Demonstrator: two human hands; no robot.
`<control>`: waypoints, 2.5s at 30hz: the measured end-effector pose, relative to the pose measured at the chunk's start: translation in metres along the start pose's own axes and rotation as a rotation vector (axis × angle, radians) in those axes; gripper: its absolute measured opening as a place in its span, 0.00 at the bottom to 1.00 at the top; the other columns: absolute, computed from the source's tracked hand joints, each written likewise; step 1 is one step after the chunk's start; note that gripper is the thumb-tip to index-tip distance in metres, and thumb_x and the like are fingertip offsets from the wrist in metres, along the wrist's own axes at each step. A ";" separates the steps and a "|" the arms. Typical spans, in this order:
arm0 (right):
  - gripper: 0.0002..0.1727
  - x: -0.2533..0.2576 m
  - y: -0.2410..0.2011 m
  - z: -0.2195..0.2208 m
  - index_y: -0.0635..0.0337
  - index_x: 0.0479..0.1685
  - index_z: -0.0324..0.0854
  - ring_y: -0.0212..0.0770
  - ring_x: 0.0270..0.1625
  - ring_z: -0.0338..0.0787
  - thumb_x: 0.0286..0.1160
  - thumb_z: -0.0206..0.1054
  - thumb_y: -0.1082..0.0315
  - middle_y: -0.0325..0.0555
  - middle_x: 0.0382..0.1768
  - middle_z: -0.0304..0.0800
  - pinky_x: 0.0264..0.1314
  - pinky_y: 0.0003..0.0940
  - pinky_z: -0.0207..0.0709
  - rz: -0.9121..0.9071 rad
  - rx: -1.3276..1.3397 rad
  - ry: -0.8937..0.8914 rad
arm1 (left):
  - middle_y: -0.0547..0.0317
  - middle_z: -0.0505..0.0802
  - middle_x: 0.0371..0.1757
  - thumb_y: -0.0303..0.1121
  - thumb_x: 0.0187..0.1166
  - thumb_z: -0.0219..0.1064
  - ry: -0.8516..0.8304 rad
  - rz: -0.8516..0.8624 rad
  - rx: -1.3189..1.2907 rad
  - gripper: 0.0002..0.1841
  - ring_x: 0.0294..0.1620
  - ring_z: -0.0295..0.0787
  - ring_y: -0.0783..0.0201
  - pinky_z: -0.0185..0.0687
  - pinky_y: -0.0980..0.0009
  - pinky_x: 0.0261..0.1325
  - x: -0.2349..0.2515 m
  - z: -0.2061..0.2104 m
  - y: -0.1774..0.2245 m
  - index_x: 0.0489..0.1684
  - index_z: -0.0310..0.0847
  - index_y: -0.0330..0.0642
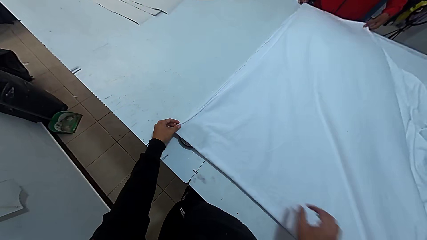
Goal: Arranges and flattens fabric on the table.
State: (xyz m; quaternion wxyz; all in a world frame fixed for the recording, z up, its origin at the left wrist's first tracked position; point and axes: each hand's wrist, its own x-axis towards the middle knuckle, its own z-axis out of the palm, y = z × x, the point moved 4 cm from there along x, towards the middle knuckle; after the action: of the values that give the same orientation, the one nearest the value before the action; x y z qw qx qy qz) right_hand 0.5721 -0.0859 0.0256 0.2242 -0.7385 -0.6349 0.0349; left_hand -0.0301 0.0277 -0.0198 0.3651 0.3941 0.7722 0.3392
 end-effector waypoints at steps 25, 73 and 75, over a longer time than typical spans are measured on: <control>0.14 0.102 -0.196 -0.005 0.69 0.55 0.84 0.57 0.46 0.90 0.71 0.65 0.74 0.64 0.49 0.88 0.47 0.53 0.84 -0.288 0.124 0.204 | 0.58 0.94 0.44 0.26 0.72 0.78 -0.171 0.492 -0.407 0.15 0.36 0.94 0.67 0.94 0.69 0.39 0.028 -0.047 0.182 0.53 0.82 0.38; 0.20 0.005 -0.355 0.197 0.49 0.69 0.82 0.47 0.41 0.94 0.79 0.64 0.60 0.45 0.40 0.94 0.42 0.50 0.87 -0.655 0.240 -0.738 | 0.58 0.96 0.41 0.31 0.76 0.77 -0.073 0.063 -0.091 0.08 0.40 0.95 0.64 0.92 0.59 0.51 0.013 -0.001 -0.009 0.49 0.89 0.43; 0.25 -0.002 -0.360 0.200 0.49 0.76 0.78 0.50 0.40 0.95 0.79 0.63 0.62 0.48 0.42 0.94 0.40 0.50 0.87 -0.629 0.177 -0.711 | 0.57 0.96 0.40 0.30 0.76 0.77 -0.070 0.071 -0.104 0.08 0.39 0.94 0.63 0.92 0.59 0.50 0.014 -0.001 -0.009 0.48 0.89 0.43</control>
State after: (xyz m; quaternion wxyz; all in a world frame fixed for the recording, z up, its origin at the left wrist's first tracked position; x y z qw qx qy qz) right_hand 0.1721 0.0034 -0.0189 0.0549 -0.4310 -0.8594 0.2697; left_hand -0.0396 0.0355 -0.0306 0.3995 0.4132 0.7260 0.3775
